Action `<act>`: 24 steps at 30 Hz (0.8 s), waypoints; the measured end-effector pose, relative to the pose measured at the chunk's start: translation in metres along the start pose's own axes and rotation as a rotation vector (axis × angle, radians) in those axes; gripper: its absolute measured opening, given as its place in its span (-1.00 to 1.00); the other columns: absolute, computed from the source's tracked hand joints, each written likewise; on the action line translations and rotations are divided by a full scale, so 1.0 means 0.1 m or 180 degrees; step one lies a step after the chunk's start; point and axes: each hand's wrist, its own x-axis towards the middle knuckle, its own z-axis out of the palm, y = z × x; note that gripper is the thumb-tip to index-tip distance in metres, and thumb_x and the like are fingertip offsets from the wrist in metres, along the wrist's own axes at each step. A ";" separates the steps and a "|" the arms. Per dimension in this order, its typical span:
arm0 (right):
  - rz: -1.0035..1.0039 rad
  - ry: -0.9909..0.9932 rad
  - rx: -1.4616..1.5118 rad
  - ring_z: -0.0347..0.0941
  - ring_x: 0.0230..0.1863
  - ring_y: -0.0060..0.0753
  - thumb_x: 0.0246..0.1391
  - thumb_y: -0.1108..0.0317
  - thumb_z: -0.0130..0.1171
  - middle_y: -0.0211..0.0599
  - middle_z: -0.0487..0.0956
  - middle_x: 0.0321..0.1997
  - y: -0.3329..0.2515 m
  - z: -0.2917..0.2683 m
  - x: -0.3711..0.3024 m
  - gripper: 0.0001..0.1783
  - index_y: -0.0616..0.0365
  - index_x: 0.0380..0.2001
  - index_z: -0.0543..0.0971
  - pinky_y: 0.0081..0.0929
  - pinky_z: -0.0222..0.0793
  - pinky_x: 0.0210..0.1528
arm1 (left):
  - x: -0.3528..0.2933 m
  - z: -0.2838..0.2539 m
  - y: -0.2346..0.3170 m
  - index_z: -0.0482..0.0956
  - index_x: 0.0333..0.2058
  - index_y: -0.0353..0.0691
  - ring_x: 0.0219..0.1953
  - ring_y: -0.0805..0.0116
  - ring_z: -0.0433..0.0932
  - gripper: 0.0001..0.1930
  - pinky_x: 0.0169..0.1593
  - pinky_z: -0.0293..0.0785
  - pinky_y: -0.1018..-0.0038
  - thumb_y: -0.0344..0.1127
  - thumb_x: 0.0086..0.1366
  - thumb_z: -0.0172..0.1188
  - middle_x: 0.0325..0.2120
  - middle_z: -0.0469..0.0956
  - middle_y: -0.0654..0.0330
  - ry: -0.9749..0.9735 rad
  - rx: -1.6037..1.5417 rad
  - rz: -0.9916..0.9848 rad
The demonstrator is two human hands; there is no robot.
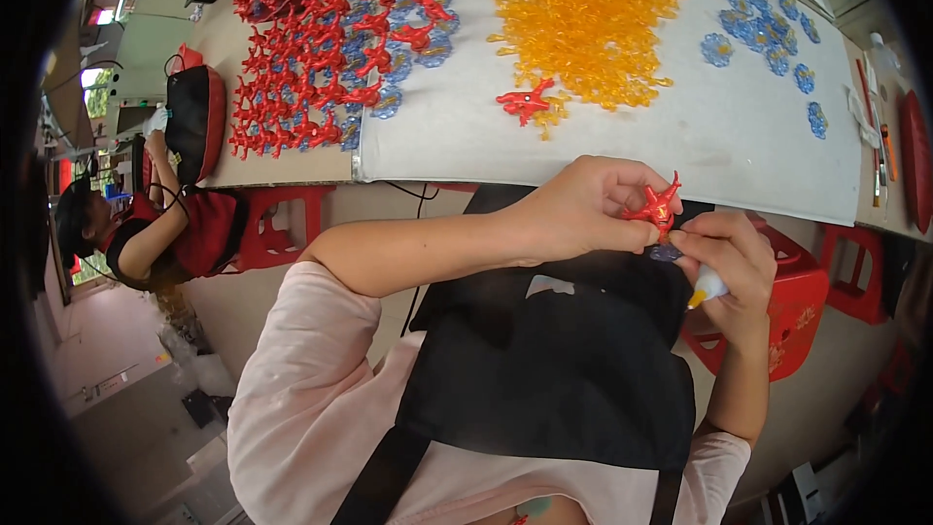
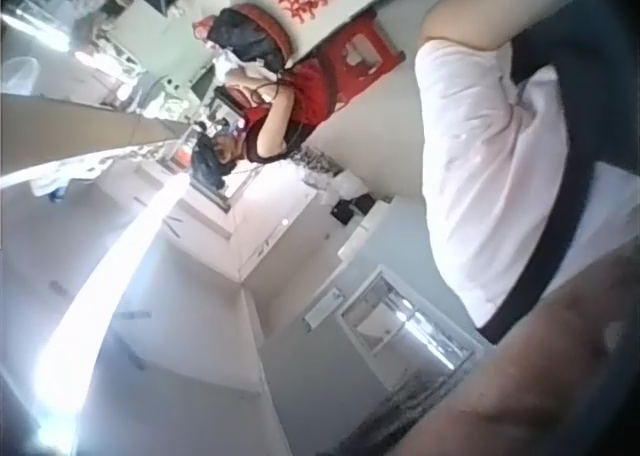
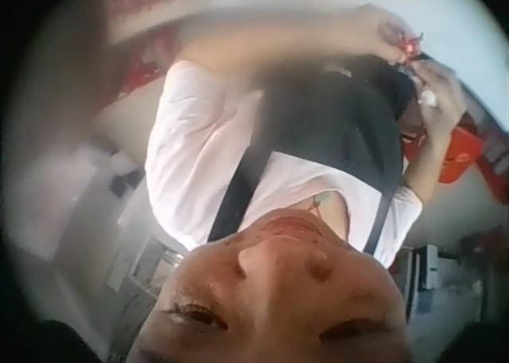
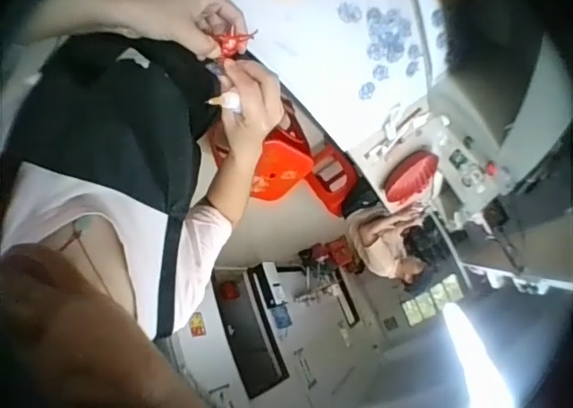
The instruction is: The person glues yellow and red plastic components together with a glue bottle to assemble toy flower or star decorations.
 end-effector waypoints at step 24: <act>0.0820 0.1056 0.0205 0.39 -0.43 -0.46 -0.22 0.66 0.17 -0.13 0.44 -0.22 0.03 0.26 -0.24 -0.73 0.28 -0.34 0.50 -0.65 0.34 -0.42 | -0.83 -0.96 0.37 0.48 -0.21 -0.12 -0.26 0.32 0.36 -0.65 -0.17 0.11 0.40 -0.44 -0.08 0.20 -0.40 0.46 0.25 0.3345 0.5728 0.1076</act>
